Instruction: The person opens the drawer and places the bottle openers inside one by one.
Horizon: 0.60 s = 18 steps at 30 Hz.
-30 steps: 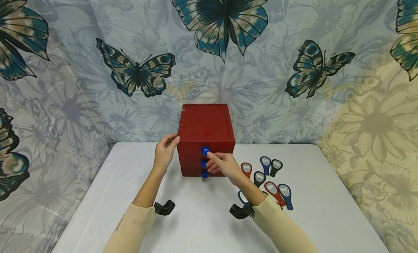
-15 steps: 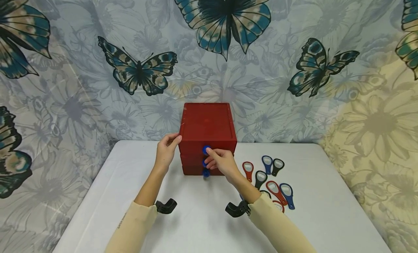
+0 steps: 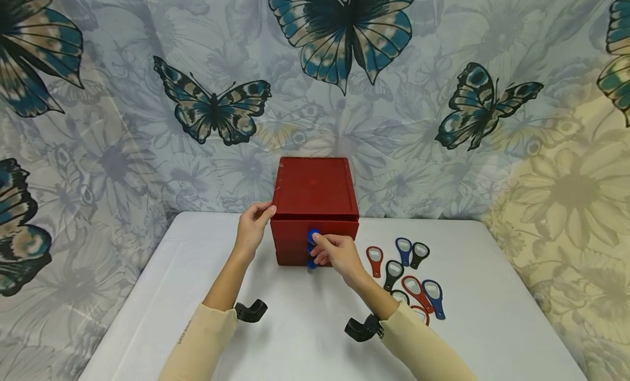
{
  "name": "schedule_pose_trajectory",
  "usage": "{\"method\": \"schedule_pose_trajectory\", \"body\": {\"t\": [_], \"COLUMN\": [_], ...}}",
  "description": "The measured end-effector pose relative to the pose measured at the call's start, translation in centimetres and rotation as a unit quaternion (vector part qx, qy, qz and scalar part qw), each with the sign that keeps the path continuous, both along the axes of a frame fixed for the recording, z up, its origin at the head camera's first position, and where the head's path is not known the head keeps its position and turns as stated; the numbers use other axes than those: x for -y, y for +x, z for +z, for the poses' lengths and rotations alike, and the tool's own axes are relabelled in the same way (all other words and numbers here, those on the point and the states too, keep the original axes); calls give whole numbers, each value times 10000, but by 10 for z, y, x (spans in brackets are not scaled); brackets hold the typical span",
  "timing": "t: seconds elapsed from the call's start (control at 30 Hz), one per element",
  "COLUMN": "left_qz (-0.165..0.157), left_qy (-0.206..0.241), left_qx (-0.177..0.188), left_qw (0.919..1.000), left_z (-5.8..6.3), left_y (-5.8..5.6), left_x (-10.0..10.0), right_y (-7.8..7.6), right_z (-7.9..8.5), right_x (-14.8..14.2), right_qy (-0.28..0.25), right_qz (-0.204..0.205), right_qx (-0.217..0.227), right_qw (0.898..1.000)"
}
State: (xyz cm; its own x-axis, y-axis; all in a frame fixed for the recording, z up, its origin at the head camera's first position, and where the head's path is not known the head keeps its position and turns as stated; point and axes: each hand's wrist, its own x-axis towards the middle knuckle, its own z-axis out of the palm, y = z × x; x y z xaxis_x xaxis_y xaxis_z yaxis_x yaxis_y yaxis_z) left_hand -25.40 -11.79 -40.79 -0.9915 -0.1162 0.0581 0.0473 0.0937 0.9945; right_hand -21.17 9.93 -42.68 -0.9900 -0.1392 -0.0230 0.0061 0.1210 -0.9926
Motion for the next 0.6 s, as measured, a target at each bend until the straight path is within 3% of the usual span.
{"method": "schedule_pose_trajectory", "body": {"t": [0.4, 0.6], "left_qz": [-55, 9], "left_qy": [-79, -2], "left_qx": [-37, -60], "left_qw": [9999, 10000], "left_z": [-2, -2], "left_y": [0, 1], "left_x": [1, 1], "right_y": [48, 67], "right_z": [-5, -5], "right_x": [-4, -5], "right_qy": [349, 324], "right_qz": [211, 213], "right_qx": [-623, -635], "right_qw": [9972, 9972]}}
